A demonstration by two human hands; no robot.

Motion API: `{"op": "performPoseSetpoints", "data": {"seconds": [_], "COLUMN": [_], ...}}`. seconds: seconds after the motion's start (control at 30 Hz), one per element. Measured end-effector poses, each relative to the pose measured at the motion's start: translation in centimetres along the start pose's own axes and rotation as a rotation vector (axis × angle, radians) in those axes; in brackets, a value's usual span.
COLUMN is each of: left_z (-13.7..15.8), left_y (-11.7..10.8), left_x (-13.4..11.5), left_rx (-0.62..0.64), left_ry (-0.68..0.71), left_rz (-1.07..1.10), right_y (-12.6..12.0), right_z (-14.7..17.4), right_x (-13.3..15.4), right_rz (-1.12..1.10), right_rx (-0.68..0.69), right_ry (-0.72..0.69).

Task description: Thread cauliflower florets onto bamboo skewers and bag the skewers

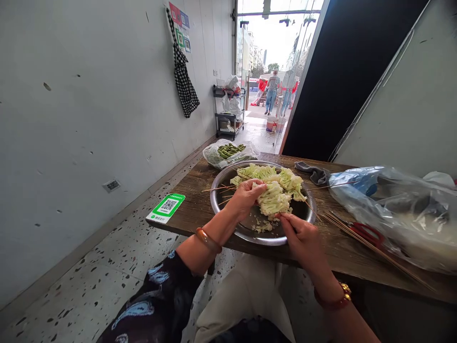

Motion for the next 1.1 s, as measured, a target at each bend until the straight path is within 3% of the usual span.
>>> {"op": "performPoseSetpoints", "data": {"seconds": [0.2,0.33,0.53,0.6,0.8,1.1], "left_z": [0.1,0.3,1.6,1.6,0.7,0.0], "left_y": [0.7,1.4,3.2,3.9,4.1,6.0], "left_x": [-0.7,-1.5,-1.7,-1.7,-1.7,-1.1], "left_rx": [0.05,0.148,0.262,0.218,-0.075,-0.105], "left_ry": [-0.009,0.022,-0.045,-0.033,0.084,0.115], "left_rz": [0.079,0.189,0.097,0.115,0.202,0.178], "right_y": [0.0,-0.5,-1.3,-1.1,0.3,-0.3], "right_z": [-0.1,-0.2,-1.0,-1.4,-2.1,-1.5], "right_x": [-0.3,-0.2,1.0,1.5,1.9,1.3], "right_rz": [-0.036,-0.074,-0.18,-0.227,-0.307,-0.281], "right_rx": [-0.022,-0.072,-0.153,-0.166,-0.204,-0.294], "right_ry": [0.026,0.069,0.14,0.134,0.043,0.028]}}
Point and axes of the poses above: each hand's wrist, its own z-axis away from the middle knuckle, its own y-axis out of the palm, x = y × z, the point moved 6 cm from there along -z, towards the middle knuckle, and after that the axes turned 11 degrees about x, right-handed, at the moved point
